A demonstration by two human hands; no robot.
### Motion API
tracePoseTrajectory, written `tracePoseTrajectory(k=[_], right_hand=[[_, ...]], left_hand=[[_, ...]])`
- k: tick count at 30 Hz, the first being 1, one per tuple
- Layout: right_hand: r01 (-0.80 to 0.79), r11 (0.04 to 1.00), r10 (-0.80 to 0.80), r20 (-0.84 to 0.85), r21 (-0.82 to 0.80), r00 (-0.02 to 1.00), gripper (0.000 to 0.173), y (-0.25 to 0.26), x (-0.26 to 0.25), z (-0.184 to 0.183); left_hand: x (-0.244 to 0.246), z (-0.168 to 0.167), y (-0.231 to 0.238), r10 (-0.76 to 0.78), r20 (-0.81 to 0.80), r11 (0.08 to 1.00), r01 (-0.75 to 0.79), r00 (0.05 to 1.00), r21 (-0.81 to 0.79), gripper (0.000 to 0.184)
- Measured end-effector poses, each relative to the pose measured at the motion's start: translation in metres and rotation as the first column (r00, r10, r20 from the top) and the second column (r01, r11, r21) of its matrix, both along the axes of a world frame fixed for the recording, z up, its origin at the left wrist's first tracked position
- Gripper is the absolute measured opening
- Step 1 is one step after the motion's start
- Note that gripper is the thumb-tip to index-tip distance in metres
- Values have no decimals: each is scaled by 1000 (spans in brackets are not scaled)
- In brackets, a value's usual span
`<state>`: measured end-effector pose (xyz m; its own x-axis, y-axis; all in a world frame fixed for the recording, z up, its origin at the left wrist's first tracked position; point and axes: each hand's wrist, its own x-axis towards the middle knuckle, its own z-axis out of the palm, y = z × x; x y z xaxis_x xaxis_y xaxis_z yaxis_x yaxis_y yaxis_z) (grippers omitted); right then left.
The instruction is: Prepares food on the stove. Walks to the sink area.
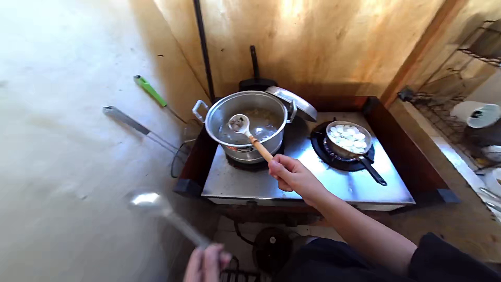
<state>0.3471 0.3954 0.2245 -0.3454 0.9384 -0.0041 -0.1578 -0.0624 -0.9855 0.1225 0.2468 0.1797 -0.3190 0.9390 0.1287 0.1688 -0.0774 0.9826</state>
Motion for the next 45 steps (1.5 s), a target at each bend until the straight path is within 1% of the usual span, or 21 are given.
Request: tracePoseTrajectory(k=[3, 6, 11, 13, 14, 16, 18, 20, 21, 23, 25, 28, 30, 33, 35, 36, 38, 40, 42, 43, 45], right_hand=[[9, 1000, -9, -7, 8, 1000, 20, 0, -5, -5], [8, 1000, -8, -3, 7, 1000, 19, 0, -7, -6], [28, 999, -28, -2, -19, 1000, 18, 2, -5, -7], [42, 999, -43, -12, -19, 999, 21, 3, -4, -8], [52, 998, -52, -22, -24, 998, 22, 4, -3, -9], [70, 997, -72, -64, -40, 995, 22, 5, -2, -12], [87, 994, -93, -118, -60, 989, 21, 4, -2, -14], [84, 993, -96, -169, -81, 981, 21, 1, -4, -16], [80, 992, -96, -190, -93, 977, 21, 0, -5, -18], [75, 989, -103, -229, -130, 968, 20, -2, -6, -18], [57, 983, -96, -224, -176, 970, 19, -3, -2, -14], [12, 971, -39, -107, -237, 993, 19, -8, 18, -2], [14, 977, -16, -8, -212, 1000, 20, -10, 37, 1], [94, 992, -80, 162, -80, 983, 20, -4, 66, 6], [124, 990, -139, 322, 65, 937, 23, 10, 82, 11], [122, 978, -183, 422, 167, 888, 25, 18, 88, 14], [79, 900, -355, 615, 428, 704, 32, 36, 91, 22], [1, 768, -555, 665, 640, 499, 35, 55, 85, 31], [-84, 681, -654, 656, 727, 376, 31, 74, 70, 38], [-132, 678, -655, 676, 723, 339, 29, 83, 62, 40], [-225, 728, -595, 760, 648, 263, 28, 101, 47, 43]], left_hand=[[42, 19, 52, -131, -59, 990, 134, 990, 48, 21], [67, 22, 82, -271, -105, 960, 276, 957, 34, 27], [79, 24, 95, -337, -249, 937, 350, 908, 6, 29], [80, 23, 98, -341, -244, 933, 359, 908, 33, 32], [81, 22, 100, -334, -206, 934, 352, 920, 55, 36], [84, 19, 107, -285, -61, 955, 288, 957, 64, 44], [88, 21, 120, -246, 167, 962, 261, 955, -79, 48], [93, 28, 134, -235, 416, 906, 353, 879, -235, 49], [97, 32, 141, -234, 523, 870, 417, 820, -264, 45], [102, 34, 151, -237, 684, 819, 521, 690, -242, 40], [106, 37, 158, -221, 735, 819, 531, 641, -216, 34], [110, 40, 161, -214, 670, 844, 480, 711, -239, 29], [113, 45, 159, -197, 633, 844, 458, 749, -280, 27], [112, 46, 156, -142, 663, 843, 442, 735, -308, 25], [110, 51, 153, -81, 696, 840, 425, 714, -338, 23], [108, 53, 151, -52, 719, 841, 419, 693, -343, 23], [105, 53, 147, -13, 760, 853, 404, 649, -330, 25], [101, 51, 142, -7, 774, 870, 386, 633, -308, 27], [98, 48, 138, -10, 772, 881, 371, 635, -294, 28], [98, 47, 136, -14, 772, 884, 368, 635, -287, 28], [99, 45, 134, -31, 767, 889, 369, 640, -272, 28]])
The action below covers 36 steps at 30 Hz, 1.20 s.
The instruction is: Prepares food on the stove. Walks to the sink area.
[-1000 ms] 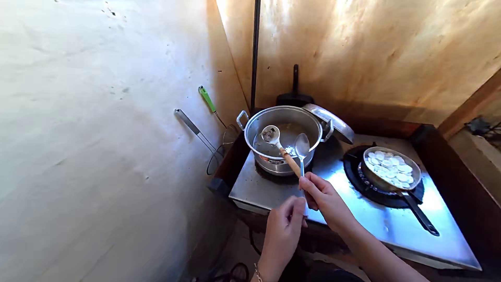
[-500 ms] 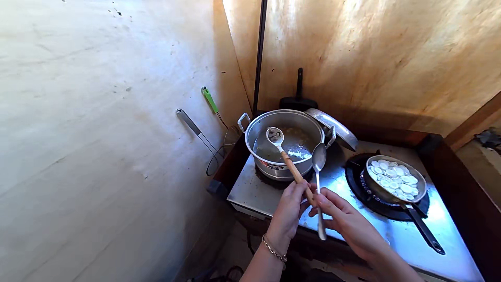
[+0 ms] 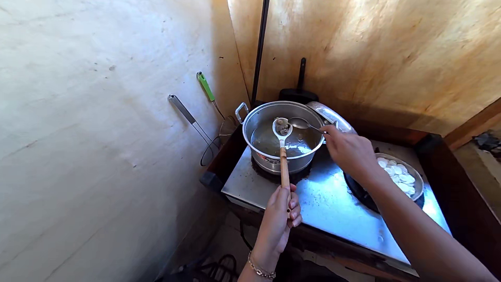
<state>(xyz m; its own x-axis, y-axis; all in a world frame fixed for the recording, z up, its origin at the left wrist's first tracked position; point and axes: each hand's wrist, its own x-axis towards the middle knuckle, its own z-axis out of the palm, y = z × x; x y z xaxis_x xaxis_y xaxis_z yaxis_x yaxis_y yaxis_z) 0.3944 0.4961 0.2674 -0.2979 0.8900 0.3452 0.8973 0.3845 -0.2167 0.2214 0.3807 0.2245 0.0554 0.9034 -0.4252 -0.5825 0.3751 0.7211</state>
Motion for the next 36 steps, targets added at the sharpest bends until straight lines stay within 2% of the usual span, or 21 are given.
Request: tracePoseTrajectory(k=[4, 7, 12, 18, 25, 28, 30, 32, 36], right_hand=[[-44, 997, 54, 179, -58, 982, 29, 24, -20, -9], [-16, 991, 54, 284, -134, 957, 32, 31, -31, -9], [-16, 991, 65, 376, -133, 924, 35, 33, -38, -5], [-166, 986, 150, 465, -5, 873, 29, 33, -40, -12], [-327, 943, 244, 545, 59, 802, 25, 40, -39, -20], [-305, 952, 249, 525, 22, 814, 22, 41, -41, -16], [-212, 972, 234, 490, -101, 840, 21, 43, -44, -7], [-108, 966, 197, 395, -235, 897, 23, 51, -41, 4], [-99, 907, 181, 169, -409, 969, 30, 84, -22, 21]], left_hand=[[1, -6, -2, -2, -7, 999, 3, 1000, 37, 27], [1, -7, -3, -1, -1, 999, 1, 1000, 48, 27], [1, -8, -3, -5, -18, 999, 6, 1000, 46, 24], [-2, -11, -3, -44, -67, 997, 47, 997, 58, 18], [-7, -12, -3, -73, -103, 993, 82, 992, 86, 18], [-8, -13, -3, -80, -105, 992, 89, 991, 88, 18], [-9, -13, -3, -87, -107, 991, 97, 990, 92, 17], [-9, -13, -3, -92, -117, 991, 103, 989, 90, 18], [-9, -12, -2, -88, -120, 992, 98, 989, 77, 19]])
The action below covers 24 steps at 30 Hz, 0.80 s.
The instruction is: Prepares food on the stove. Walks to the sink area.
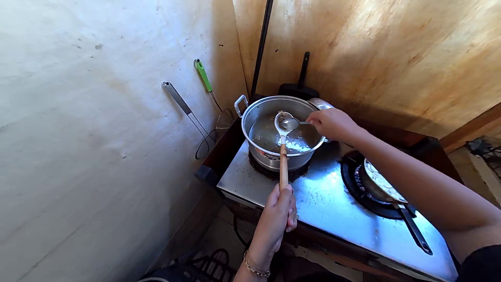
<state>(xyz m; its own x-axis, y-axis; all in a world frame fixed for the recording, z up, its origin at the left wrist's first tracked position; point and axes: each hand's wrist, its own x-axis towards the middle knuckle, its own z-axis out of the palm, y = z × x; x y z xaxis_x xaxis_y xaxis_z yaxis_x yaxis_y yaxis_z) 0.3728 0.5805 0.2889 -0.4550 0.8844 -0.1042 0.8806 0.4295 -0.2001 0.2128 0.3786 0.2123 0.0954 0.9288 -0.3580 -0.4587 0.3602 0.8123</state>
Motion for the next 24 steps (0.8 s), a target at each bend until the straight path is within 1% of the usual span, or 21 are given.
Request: tracePoseTrajectory(k=[1, 3, 5, 7, 10, 12, 14, 18, 20, 24], right_hand=[[-5, 999, 6, -23, 35, 1000, 30, 1, 4, 2], [-27, 974, 37, -37, 226, 999, 26, -8, 9, 2], [-60, 917, 63, 6, 393, 998, 23, -18, 10, -2], [-106, 884, 84, 68, 456, 994, 24, -24, 10, -8], [-168, 865, 115, 139, 473, 984, 29, -23, 7, -20], [-194, 873, 124, 180, 447, 976, 31, -25, 4, -23], [-232, 860, 147, 215, 455, 966, 31, -27, 0, -27], [-296, 833, 179, 278, 467, 944, 27, -31, -5, -31], [-318, 806, 192, 288, 499, 938, 26, -30, -7, -34], [-329, 809, 198, 303, 486, 932, 24, -29, -9, -38]], left_hand=[[0, 1, 0, 7, 8, 1000, -7, 1000, -2, 19], [0, 4, 2, 20, 21, 1000, -20, 1000, -5, 19], [0, 5, 2, 21, 23, 1000, -21, 1000, -10, 19], [1, 5, 2, 23, 26, 1000, -23, 999, -16, 19], [3, 4, 3, 25, 33, 999, -25, 999, -24, 20], [4, 4, 3, 26, 34, 999, -25, 999, -23, 19], [4, 4, 3, 26, 35, 999, -25, 999, -28, 18], [3, 5, 4, 6, 24, 1000, -6, 1000, -28, 17], [1, 4, 3, -2, 14, 1000, 2, 1000, -16, 17], [-1, 3, 3, -23, -12, 1000, 23, 1000, 4, 18]])
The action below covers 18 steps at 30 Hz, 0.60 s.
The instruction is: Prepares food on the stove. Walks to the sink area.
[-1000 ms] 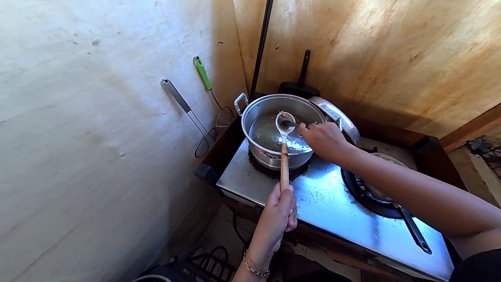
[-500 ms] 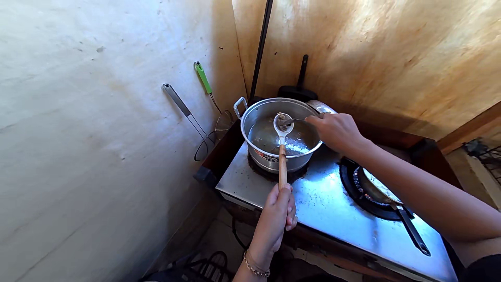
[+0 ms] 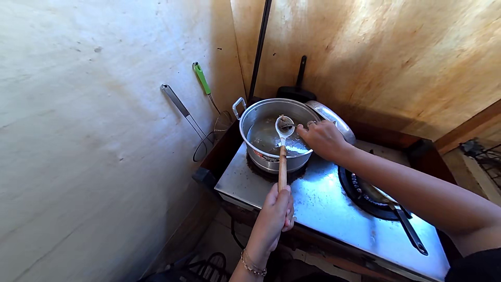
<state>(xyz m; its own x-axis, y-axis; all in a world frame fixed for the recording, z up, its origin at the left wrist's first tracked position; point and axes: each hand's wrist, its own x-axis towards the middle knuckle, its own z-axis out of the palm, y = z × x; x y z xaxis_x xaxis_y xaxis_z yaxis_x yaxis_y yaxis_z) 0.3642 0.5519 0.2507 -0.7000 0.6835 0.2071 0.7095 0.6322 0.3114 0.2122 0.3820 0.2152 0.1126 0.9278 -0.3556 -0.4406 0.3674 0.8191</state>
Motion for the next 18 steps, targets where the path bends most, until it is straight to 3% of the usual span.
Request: tracePoseTrajectory(k=[7, 12, 18], right_hand=[[189, 938, -213, -53, -292, 976, 29, 8, 6, 26], [161, 970, -198, -217, -180, 956, 28, 6, 19, 39], [112, 992, -122, -208, -55, 970, 30, 7, 12, 16]], left_hand=[[0, 2, 0, 13, 35, 1000, -13, 999, -11, 19], [-1, 6, 0, 45, 53, 999, -43, 998, -27, 21], [-1, 7, 0, 48, 69, 999, -46, 996, -29, 21]])
